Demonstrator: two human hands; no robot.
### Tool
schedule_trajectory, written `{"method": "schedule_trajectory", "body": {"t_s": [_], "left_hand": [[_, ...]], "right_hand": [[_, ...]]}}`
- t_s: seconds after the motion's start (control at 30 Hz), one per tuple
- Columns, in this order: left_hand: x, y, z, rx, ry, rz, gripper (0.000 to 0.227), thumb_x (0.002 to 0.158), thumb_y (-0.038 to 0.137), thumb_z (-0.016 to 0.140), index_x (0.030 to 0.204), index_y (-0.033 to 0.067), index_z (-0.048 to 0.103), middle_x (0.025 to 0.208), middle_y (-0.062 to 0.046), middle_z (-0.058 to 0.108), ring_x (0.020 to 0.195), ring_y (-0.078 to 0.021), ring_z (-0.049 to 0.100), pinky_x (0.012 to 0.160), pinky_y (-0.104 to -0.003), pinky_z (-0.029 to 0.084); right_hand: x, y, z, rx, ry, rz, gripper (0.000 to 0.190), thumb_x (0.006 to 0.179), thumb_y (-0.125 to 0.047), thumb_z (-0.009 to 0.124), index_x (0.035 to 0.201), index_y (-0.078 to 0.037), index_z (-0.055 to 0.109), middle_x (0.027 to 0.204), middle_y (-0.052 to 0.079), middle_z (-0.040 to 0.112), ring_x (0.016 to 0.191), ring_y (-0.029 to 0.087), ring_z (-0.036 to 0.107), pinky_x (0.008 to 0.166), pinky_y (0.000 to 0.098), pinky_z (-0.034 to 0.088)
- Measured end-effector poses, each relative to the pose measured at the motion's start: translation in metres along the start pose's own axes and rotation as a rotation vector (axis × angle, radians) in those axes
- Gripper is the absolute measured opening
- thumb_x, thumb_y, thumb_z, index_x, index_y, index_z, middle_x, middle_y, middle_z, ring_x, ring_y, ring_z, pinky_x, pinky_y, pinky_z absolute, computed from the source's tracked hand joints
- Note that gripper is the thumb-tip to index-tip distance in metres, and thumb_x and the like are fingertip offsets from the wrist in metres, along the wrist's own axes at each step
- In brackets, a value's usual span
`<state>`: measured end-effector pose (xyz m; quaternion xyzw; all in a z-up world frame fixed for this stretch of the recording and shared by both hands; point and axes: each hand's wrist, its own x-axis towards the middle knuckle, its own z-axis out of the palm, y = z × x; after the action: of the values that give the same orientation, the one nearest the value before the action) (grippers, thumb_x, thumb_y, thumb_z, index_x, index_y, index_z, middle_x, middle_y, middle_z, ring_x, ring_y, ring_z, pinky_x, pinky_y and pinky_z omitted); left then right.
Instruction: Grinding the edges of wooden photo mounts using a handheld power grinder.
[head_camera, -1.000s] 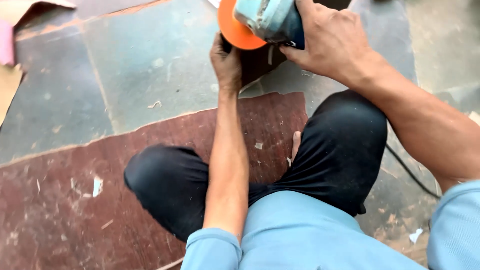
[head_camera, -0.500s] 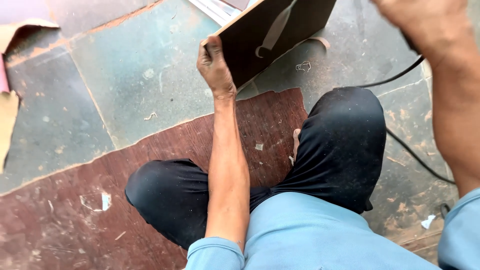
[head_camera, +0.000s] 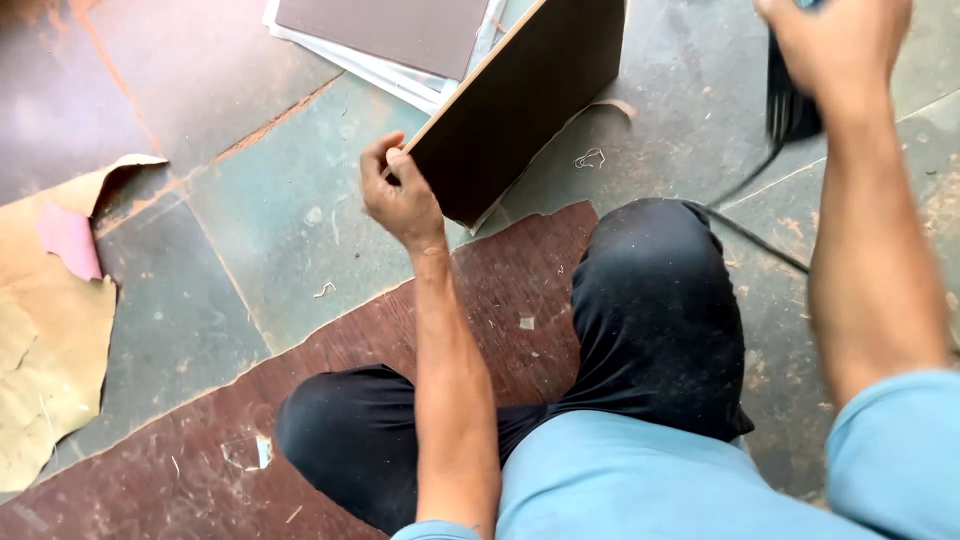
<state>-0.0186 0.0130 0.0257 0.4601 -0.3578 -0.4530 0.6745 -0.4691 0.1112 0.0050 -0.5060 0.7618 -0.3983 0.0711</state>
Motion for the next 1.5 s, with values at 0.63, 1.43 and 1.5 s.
{"method": "schedule_trajectory", "body": {"t_s": [0.63,1.43,1.5], "left_hand": [[0.029,0.041,0.005,0.514,-0.330,0.276,0.019,0.097,0.020,0.081,0.092,0.0066,0.068,0.079,-0.001,0.066,0.072,-0.0112,0.058,0.066,-0.029,0.049],[-0.003,-0.014,0.017,-0.001,-0.219,0.153,0.014,0.106,0.014,0.070,0.120,0.0115,0.067,0.107,0.005,0.072,0.103,-0.0080,0.065,0.092,-0.027,0.054],[-0.006,-0.004,0.018,0.102,-0.196,0.145,0.012,0.105,0.014,0.071,0.116,0.0117,0.067,0.105,0.005,0.072,0.102,-0.0084,0.064,0.091,-0.027,0.054]], "right_hand": [[-0.116,-0.063,-0.044,0.733,-0.069,0.375,0.058,0.097,-0.014,0.080,0.143,0.000,0.049,0.107,0.005,0.061,0.087,0.017,0.066,0.078,0.0317,0.061],[-0.037,-0.316,0.002,-0.446,-0.240,-0.787,0.068,0.088,-0.036,0.090,0.126,0.006,0.052,0.095,0.019,0.071,0.078,0.032,0.073,0.070,0.0393,0.059],[-0.028,-0.292,0.000,-0.470,-0.246,-0.705,0.062,0.090,-0.038,0.089,0.120,0.006,0.056,0.091,0.019,0.070,0.073,0.031,0.071,0.069,0.0405,0.059]]}}
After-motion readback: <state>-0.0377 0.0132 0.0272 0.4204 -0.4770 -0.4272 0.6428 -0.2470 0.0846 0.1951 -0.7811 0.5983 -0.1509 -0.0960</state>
